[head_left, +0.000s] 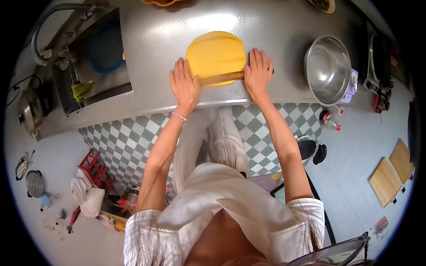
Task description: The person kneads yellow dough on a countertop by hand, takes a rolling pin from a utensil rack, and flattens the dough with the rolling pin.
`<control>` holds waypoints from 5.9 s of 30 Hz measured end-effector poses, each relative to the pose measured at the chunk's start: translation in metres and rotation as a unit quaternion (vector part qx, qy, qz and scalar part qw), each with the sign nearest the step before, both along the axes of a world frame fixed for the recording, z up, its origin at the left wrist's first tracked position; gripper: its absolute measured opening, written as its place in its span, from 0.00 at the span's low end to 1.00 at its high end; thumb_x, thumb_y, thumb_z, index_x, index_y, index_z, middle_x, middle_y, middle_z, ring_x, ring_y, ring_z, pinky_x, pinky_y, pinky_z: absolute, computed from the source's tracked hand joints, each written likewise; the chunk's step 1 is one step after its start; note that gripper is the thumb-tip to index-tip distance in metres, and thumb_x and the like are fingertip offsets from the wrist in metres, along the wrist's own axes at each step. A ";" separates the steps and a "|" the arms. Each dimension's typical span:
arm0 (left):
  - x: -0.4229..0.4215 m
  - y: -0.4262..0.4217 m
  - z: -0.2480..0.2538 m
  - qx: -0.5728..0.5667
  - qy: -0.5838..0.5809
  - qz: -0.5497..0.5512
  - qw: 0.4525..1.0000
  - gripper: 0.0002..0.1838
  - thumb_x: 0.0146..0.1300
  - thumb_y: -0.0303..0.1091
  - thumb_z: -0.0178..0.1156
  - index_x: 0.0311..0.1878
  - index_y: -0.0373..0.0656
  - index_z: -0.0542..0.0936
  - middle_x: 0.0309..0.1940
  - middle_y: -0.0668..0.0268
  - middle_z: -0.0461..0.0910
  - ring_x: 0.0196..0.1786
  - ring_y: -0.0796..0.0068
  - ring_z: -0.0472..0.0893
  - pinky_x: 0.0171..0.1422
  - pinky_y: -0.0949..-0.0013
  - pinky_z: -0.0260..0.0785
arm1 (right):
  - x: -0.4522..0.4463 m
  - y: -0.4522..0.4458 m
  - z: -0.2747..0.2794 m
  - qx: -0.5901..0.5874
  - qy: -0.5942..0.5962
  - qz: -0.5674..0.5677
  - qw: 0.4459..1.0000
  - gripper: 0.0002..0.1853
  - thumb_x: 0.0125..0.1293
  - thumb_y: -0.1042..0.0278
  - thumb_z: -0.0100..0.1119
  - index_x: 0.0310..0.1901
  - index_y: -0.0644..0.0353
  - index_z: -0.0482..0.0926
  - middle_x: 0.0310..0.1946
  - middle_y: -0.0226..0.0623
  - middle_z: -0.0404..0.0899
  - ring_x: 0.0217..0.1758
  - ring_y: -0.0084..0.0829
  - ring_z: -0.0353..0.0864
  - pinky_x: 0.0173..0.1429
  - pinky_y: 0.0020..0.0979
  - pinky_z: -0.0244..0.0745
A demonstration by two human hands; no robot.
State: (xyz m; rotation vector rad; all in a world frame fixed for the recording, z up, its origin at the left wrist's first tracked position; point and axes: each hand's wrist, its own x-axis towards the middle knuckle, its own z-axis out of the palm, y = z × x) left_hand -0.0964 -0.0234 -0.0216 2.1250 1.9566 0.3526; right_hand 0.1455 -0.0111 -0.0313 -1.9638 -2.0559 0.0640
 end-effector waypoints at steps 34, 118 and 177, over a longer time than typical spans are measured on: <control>0.009 0.092 0.003 -0.287 -0.158 0.058 0.943 0.14 0.58 0.36 0.64 0.38 0.33 0.78 0.31 0.57 0.83 0.37 0.64 0.83 0.44 0.65 0.74 | 0.026 -0.192 0.079 -0.085 0.385 -0.327 0.859 0.16 0.68 0.62 0.54 0.50 0.64 0.71 0.38 0.45 0.76 0.41 0.41 0.77 0.47 0.37 0.70; -0.008 0.047 -0.004 0.073 0.039 -0.322 0.943 0.34 0.61 0.43 0.52 0.69 0.40 0.60 0.71 0.58 0.57 0.73 0.61 0.55 0.77 0.53 0.39 | -0.058 -0.104 -0.007 0.024 0.002 -0.209 0.978 0.26 0.63 0.57 0.51 0.62 0.57 0.69 0.66 0.38 0.64 0.69 0.39 0.60 0.70 0.49 0.50; 0.045 0.167 -0.004 0.106 0.017 -0.337 0.935 0.29 0.68 0.42 0.39 0.70 0.39 0.59 0.69 0.55 0.61 0.72 0.59 0.58 0.77 0.51 0.41 | 0.022 0.025 0.010 0.023 -0.034 -0.188 0.981 0.29 0.66 0.57 0.47 0.67 0.59 0.62 0.68 0.42 0.61 0.73 0.42 0.55 0.74 0.52 0.41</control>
